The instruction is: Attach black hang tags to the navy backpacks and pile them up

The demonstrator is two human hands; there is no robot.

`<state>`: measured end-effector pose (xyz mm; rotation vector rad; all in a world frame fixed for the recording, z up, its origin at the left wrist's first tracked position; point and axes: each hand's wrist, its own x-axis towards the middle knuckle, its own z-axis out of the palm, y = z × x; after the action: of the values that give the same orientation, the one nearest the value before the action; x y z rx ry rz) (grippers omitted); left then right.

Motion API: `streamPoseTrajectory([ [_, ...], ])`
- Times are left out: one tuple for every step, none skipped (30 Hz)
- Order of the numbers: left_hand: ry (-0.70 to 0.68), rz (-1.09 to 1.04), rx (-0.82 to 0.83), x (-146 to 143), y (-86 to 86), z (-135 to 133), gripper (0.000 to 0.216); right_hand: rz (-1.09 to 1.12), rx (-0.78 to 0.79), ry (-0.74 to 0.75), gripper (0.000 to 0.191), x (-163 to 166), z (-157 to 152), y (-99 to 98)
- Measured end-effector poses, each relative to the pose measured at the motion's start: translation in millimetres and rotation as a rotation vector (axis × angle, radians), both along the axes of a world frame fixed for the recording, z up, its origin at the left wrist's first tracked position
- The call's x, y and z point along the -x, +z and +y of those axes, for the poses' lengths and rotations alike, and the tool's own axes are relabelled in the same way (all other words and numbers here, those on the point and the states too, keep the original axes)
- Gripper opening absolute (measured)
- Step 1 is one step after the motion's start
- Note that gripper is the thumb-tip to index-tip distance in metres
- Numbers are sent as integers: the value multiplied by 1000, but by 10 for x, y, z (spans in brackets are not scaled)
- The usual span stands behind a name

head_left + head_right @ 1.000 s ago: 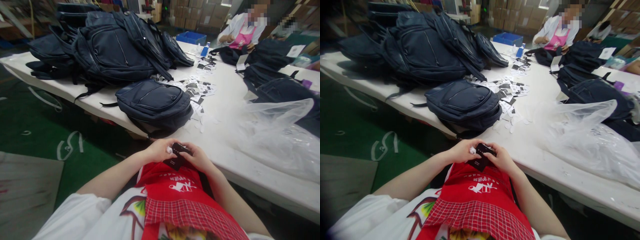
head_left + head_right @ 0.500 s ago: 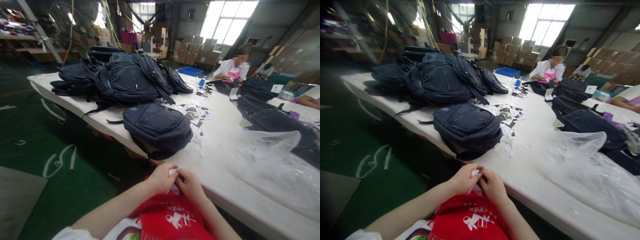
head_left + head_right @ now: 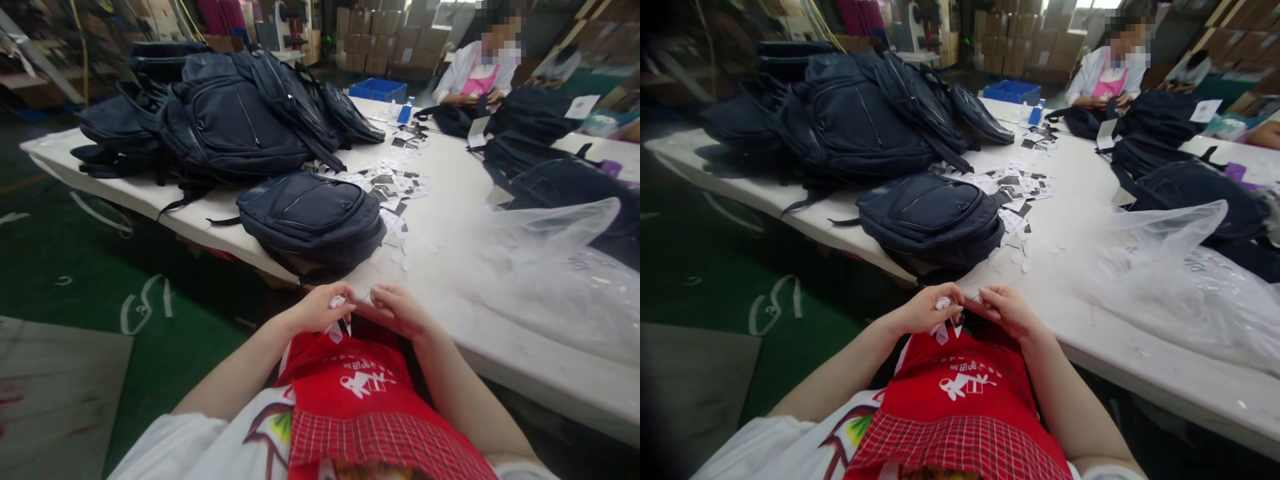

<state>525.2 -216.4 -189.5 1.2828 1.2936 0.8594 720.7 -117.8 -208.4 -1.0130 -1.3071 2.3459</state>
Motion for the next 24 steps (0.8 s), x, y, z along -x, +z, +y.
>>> streamPoseTrajectory([
  [-9, 21, -18, -3, 20, 6, 22, 69, 128, -34, 40, 12, 21, -9],
  [-25, 59, -48, -1, 38, 13, 24, 140, 260, -70, 36, 22, 49, -12],
  [-45, 111, -88, 4, 55, 20, 26, 208, 386, -104, 30, 28, 83, -7],
  [-69, 175, -132, 7, 69, 27, 27, 266, 497, -134, 23, 33, 118, 6],
  [-97, 243, -175, 6, 79, 34, 27, 313, 585, -161, 17, 38, 151, 25],
  [-127, 310, -210, 2, 85, 39, 26, 348, 647, -184, 11, 45, 178, 47],
  [-158, 371, -234, -7, 87, 43, 24, 370, 684, -199, 8, 54, 197, 68],
  [-189, 428, -248, -18, 86, 45, 22, 387, 697, -207, 7, 66, 207, 83],
  [-214, 476, -252, -29, 85, 47, 22, 396, 687, -209, 7, 83, 208, 89],
  [-227, 511, -250, -37, 84, 49, 23, 398, 656, -209, 6, 103, 204, 85],
  [-221, 530, -245, -38, 88, 53, 26, 384, 604, -205, 5, 128, 200, 68],
  [-192, 535, -237, -32, 99, 62, 28, 360, 529, -205, 4, 157, 200, 39],
  [-136, 519, -222, -16, 118, 78, 31, 324, 426, -203, 6, 187, 212, 2],
  [-63, 479, -193, 9, 149, 104, 32, 276, 297, -219, 11, 219, 241, -42],
  [20, 418, -145, 42, 191, 141, 31, 217, 159, -263, 15, 250, 290, -88],
  [98, 337, -83, 83, 245, 190, 30, 157, 35, -340, 16, 281, 361, -132],
  [163, 243, -17, 129, 308, 251, 30, 106, -53, -439, 15, 310, 452, -173],
  [208, 144, 42, 178, 379, 324, 31, 75, -88, -544, 10, 340, 557, -207],
  [230, 49, 88, 228, 454, 408, 32, 71, -66, -626, 5, 371, 669, -234],
  [236, -37, 118, 276, 529, 500, 32, 105, 4, -664, 3, 404, 782, -254],
  [233, -115, 136, 320, 598, 600, 32, 163, 95, -648, 8, 439, 888, -269],
  [228, -188, 151, 358, 659, 704, 30, 229, 179, -596, 12, 477, 980, -281],
  [231, -252, 172, 388, 706, 811, 28, 290, 246, -532, 14, 516, 1056, -290],
  [248, -311, 209, 410, 738, 917, 25, 340, 290, -473, 15, 554, 1113, -298],
])
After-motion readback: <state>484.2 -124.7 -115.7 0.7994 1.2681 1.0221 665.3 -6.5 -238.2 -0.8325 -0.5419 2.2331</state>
